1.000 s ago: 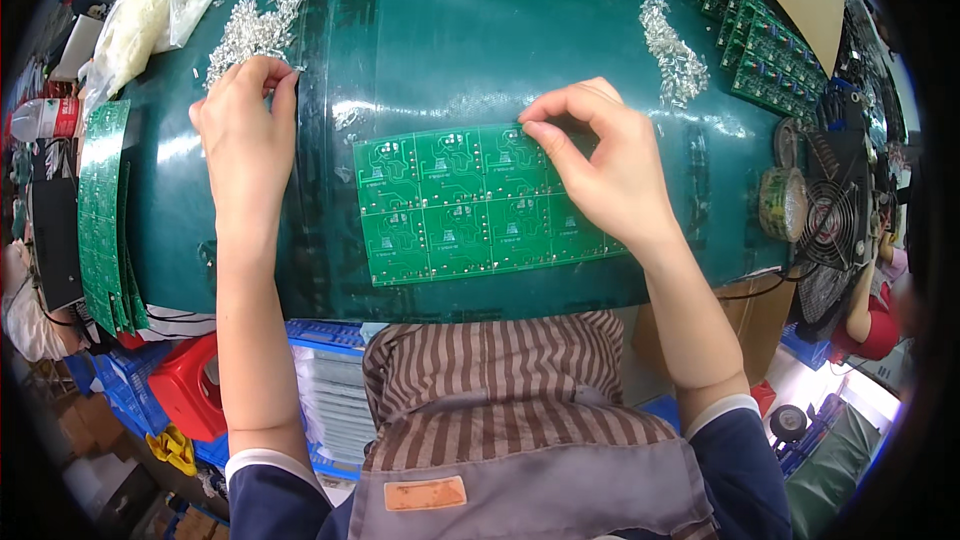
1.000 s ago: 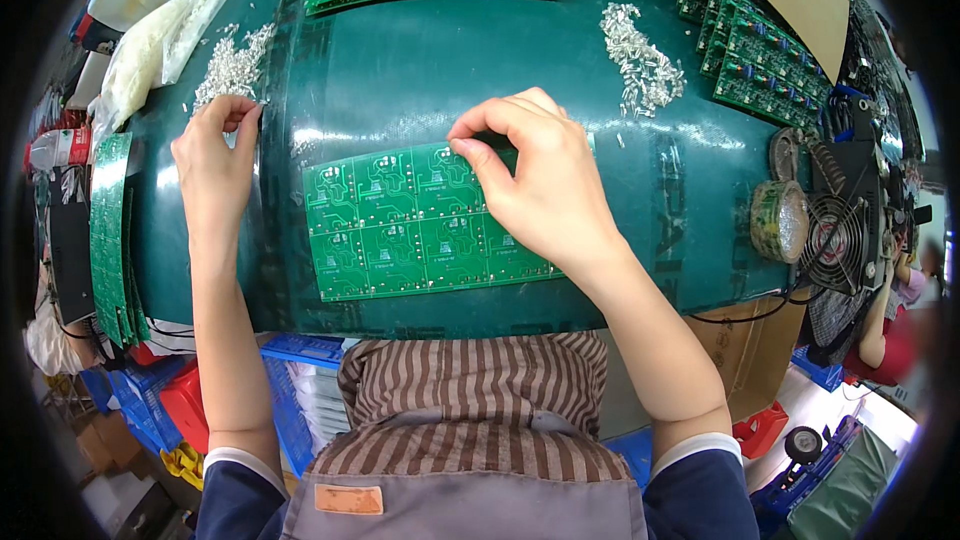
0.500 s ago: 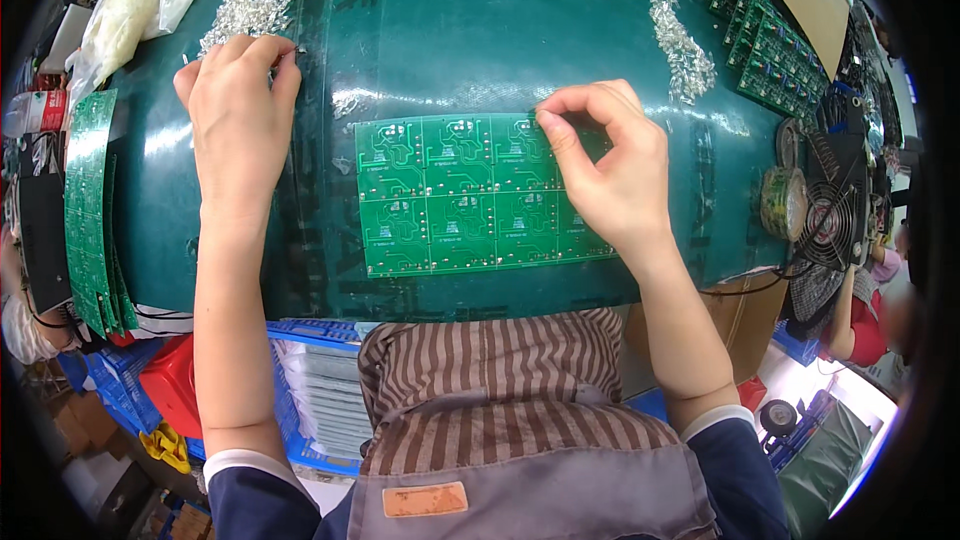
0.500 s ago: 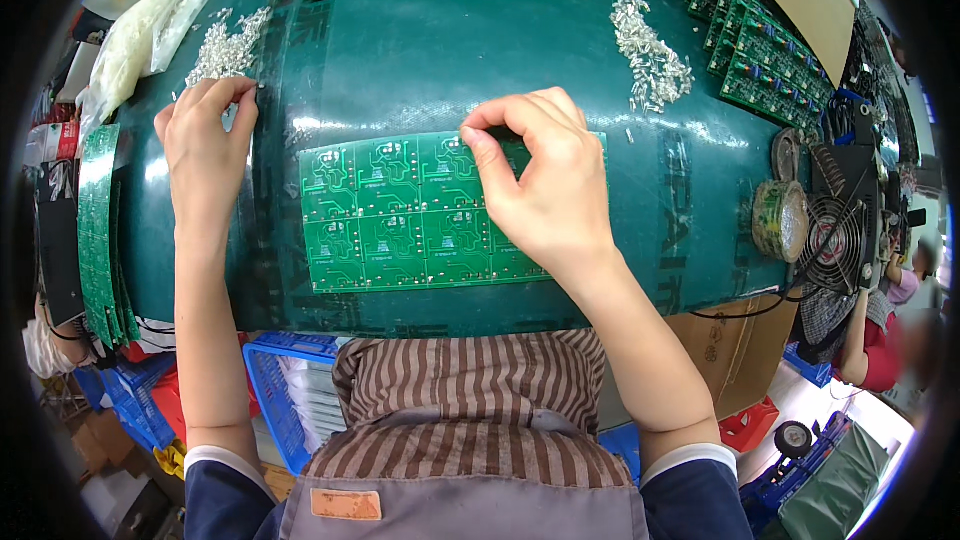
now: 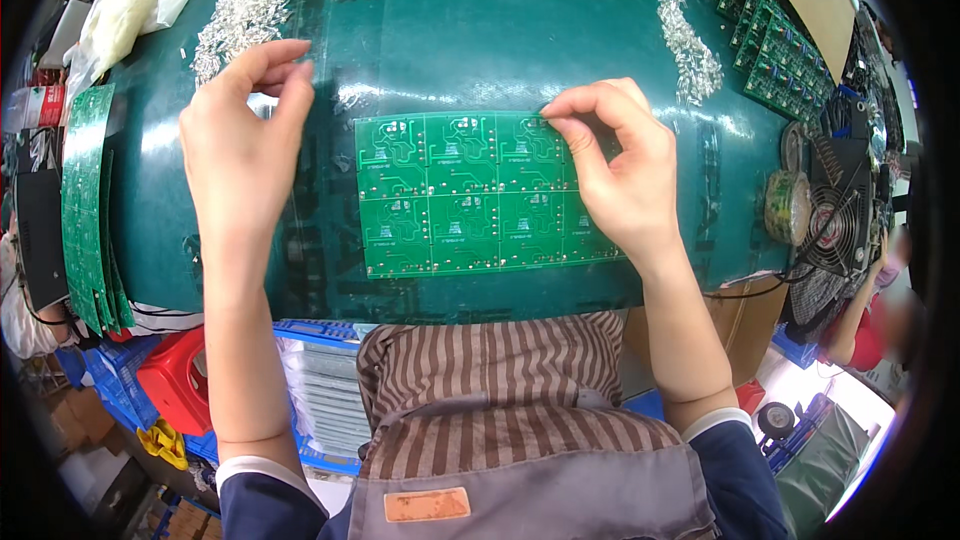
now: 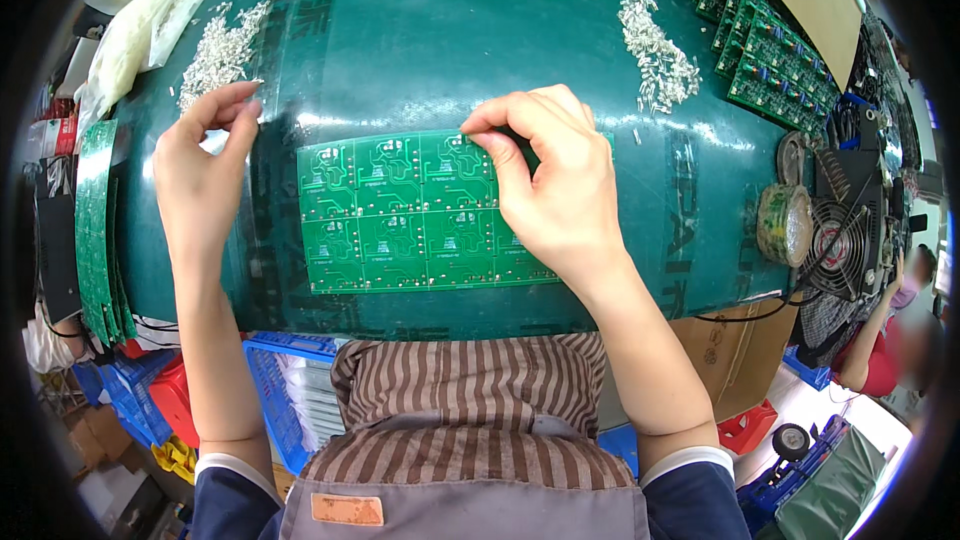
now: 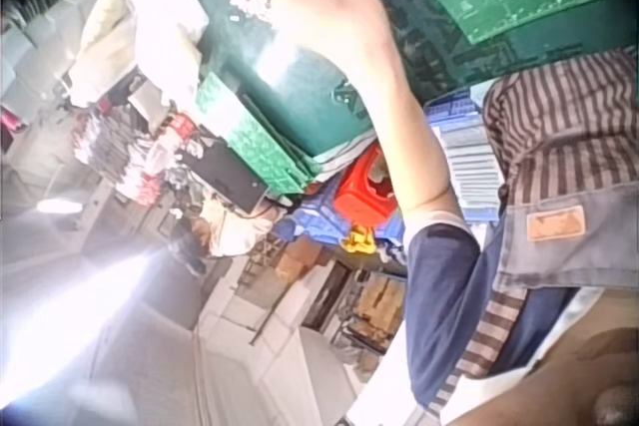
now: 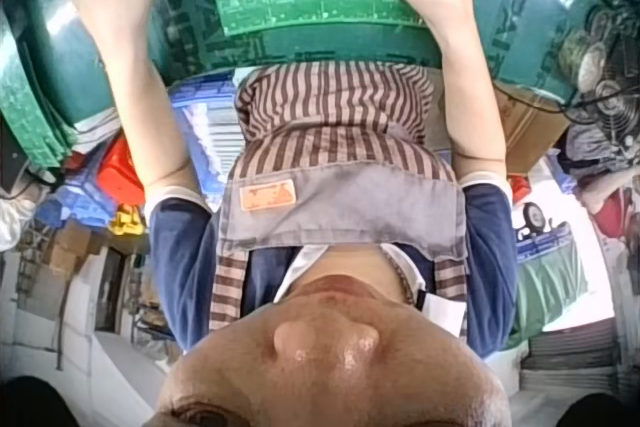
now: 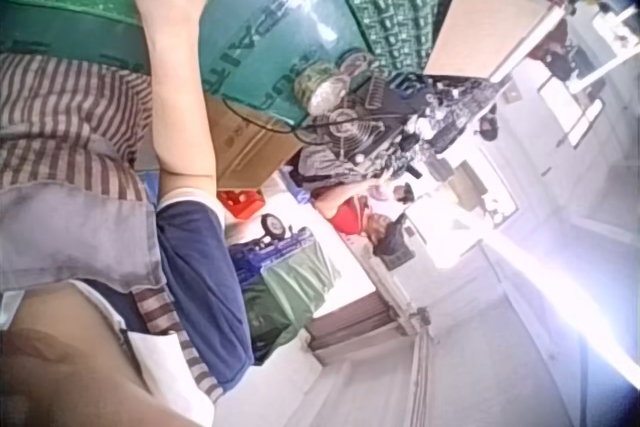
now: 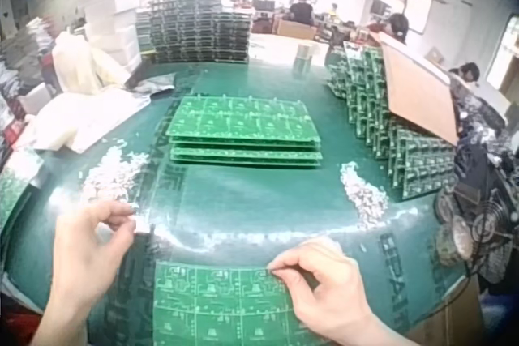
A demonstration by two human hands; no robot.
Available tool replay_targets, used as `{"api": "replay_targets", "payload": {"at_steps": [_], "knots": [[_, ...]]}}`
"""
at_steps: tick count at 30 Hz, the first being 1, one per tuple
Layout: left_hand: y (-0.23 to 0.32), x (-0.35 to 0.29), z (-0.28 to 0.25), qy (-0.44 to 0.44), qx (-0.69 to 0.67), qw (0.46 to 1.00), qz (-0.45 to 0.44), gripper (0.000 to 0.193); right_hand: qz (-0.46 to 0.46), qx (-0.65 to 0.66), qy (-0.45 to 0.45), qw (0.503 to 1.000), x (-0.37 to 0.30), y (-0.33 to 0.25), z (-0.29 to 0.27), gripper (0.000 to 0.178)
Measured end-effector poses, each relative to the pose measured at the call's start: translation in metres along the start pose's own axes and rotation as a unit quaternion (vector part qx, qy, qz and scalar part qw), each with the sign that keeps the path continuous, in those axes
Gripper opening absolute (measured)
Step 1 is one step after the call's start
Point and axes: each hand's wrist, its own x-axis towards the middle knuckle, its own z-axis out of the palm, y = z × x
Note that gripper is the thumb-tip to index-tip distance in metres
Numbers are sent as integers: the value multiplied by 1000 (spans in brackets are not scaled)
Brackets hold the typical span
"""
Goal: The person inserts electronic components into circuit boards by hand and stacks the assembled circuit boards onto a pile on the workbench.
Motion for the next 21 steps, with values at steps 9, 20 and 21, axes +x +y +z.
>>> {"api": "replay_targets", "payload": {"at_steps": [9,20,21], "knots": [[51,-24,25,-152,-192,969,15,13,-35,-10,1,999,1,2,0,9],[39,-33,51,-68,-140,971,182,12,-112,-37,16,993,0,6,5,9],[39,-33,51,-69,-140,971,183,12,-112,-38,16,993,0,6,5,9]]}}
